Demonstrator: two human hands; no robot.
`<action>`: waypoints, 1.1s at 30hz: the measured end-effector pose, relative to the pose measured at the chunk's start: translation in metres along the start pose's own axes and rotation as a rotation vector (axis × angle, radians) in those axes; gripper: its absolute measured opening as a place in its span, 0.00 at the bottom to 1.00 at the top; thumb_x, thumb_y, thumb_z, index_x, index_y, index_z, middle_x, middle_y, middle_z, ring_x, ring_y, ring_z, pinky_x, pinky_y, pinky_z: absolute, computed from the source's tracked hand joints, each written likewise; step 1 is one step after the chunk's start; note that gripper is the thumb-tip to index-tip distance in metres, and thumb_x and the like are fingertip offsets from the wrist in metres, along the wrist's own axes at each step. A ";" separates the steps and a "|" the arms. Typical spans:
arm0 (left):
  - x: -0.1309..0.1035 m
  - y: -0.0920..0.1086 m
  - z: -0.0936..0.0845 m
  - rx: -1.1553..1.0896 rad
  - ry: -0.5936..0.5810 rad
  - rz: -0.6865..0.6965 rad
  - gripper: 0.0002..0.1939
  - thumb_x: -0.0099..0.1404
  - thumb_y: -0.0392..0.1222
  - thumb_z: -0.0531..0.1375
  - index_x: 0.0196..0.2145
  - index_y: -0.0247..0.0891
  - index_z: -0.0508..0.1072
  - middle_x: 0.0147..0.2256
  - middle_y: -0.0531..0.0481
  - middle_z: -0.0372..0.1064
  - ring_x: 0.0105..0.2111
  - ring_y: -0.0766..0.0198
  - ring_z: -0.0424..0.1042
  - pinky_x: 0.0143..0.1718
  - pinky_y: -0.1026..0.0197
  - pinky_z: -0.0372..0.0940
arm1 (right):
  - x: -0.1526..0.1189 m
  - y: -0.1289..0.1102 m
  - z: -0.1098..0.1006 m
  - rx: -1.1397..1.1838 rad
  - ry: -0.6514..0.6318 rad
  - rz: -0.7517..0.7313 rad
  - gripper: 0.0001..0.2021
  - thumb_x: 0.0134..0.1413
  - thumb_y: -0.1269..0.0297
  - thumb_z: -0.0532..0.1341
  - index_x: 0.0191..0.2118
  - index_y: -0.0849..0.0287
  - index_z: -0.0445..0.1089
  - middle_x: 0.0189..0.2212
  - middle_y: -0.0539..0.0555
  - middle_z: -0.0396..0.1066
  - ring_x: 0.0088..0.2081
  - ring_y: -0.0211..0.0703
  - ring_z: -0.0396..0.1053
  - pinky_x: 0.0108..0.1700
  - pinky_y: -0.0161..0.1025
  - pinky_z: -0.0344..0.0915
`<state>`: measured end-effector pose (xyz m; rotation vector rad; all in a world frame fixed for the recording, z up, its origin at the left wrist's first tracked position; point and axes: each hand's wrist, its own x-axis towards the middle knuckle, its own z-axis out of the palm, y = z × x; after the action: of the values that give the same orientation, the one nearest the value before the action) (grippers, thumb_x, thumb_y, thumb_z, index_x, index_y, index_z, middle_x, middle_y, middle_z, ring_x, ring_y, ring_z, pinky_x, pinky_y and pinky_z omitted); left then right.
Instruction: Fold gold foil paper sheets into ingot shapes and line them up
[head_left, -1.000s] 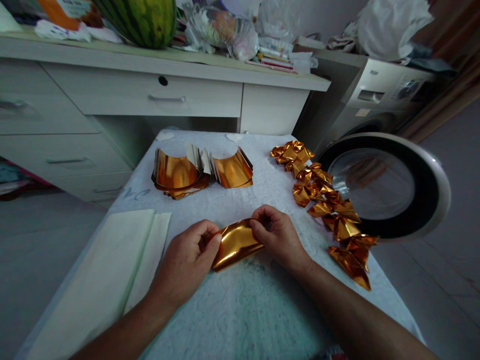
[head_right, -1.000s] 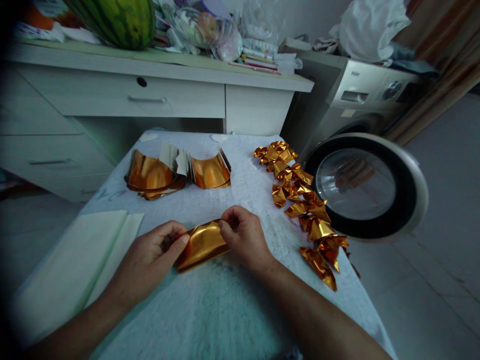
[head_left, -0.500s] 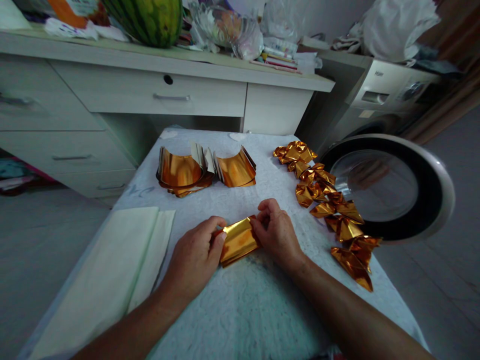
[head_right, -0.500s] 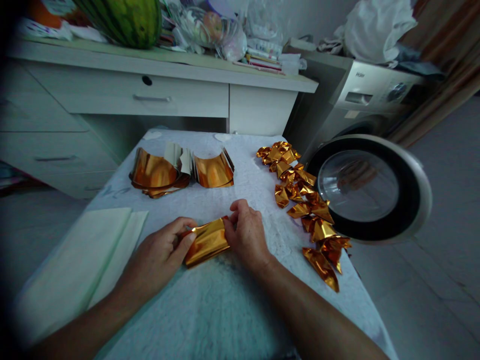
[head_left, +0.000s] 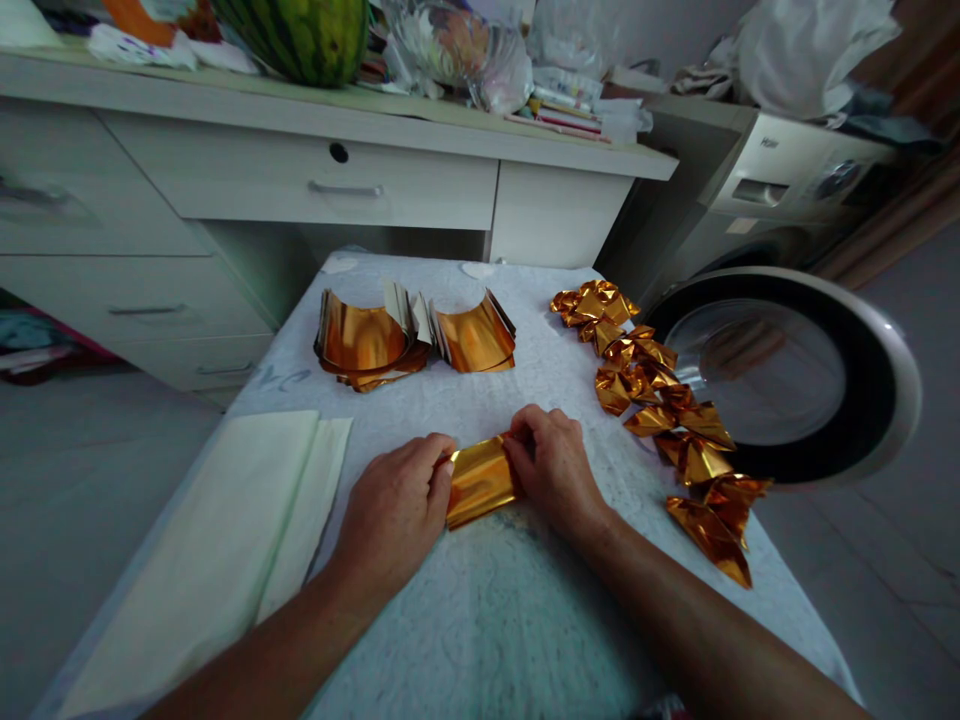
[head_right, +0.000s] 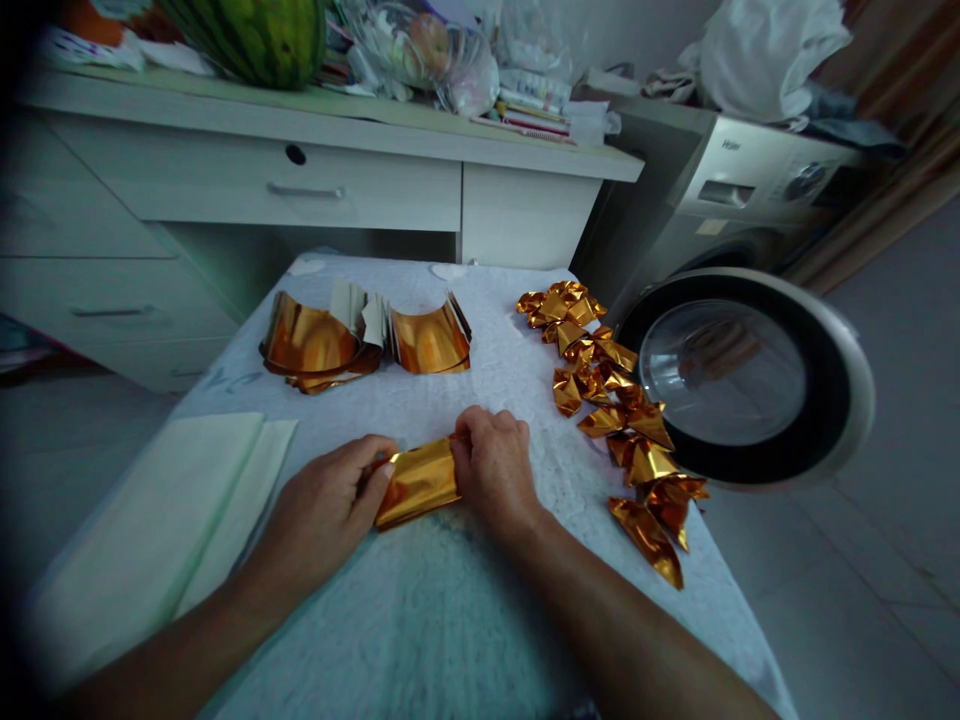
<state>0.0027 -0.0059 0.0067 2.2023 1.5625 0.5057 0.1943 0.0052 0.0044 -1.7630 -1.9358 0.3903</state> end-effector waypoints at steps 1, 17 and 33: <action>0.000 -0.001 0.000 0.006 0.000 0.001 0.10 0.69 0.37 0.49 0.41 0.40 0.69 0.35 0.48 0.73 0.36 0.57 0.72 0.39 0.57 0.62 | 0.000 0.000 0.000 -0.013 -0.013 -0.013 0.03 0.56 0.72 0.60 0.33 0.57 0.68 0.31 0.51 0.72 0.36 0.44 0.64 0.42 0.41 0.53; 0.001 -0.002 0.002 0.083 -0.019 0.053 0.15 0.69 0.35 0.50 0.44 0.41 0.75 0.35 0.48 0.72 0.36 0.57 0.71 0.41 0.54 0.63 | 0.001 -0.001 -0.003 -0.140 -0.068 -0.052 0.07 0.60 0.68 0.60 0.37 0.53 0.77 0.34 0.53 0.72 0.41 0.48 0.63 0.44 0.44 0.49; 0.009 -0.013 0.007 0.044 0.024 0.375 0.17 0.63 0.28 0.57 0.42 0.47 0.78 0.45 0.52 0.76 0.43 0.56 0.68 0.43 0.51 0.62 | -0.007 -0.008 -0.011 -0.244 -0.131 -0.140 0.10 0.62 0.68 0.57 0.39 0.56 0.76 0.35 0.55 0.70 0.41 0.48 0.61 0.42 0.45 0.50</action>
<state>-0.0016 0.0054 -0.0050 2.5448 1.1813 0.6115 0.1940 -0.0040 0.0163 -1.7719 -2.2674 0.2336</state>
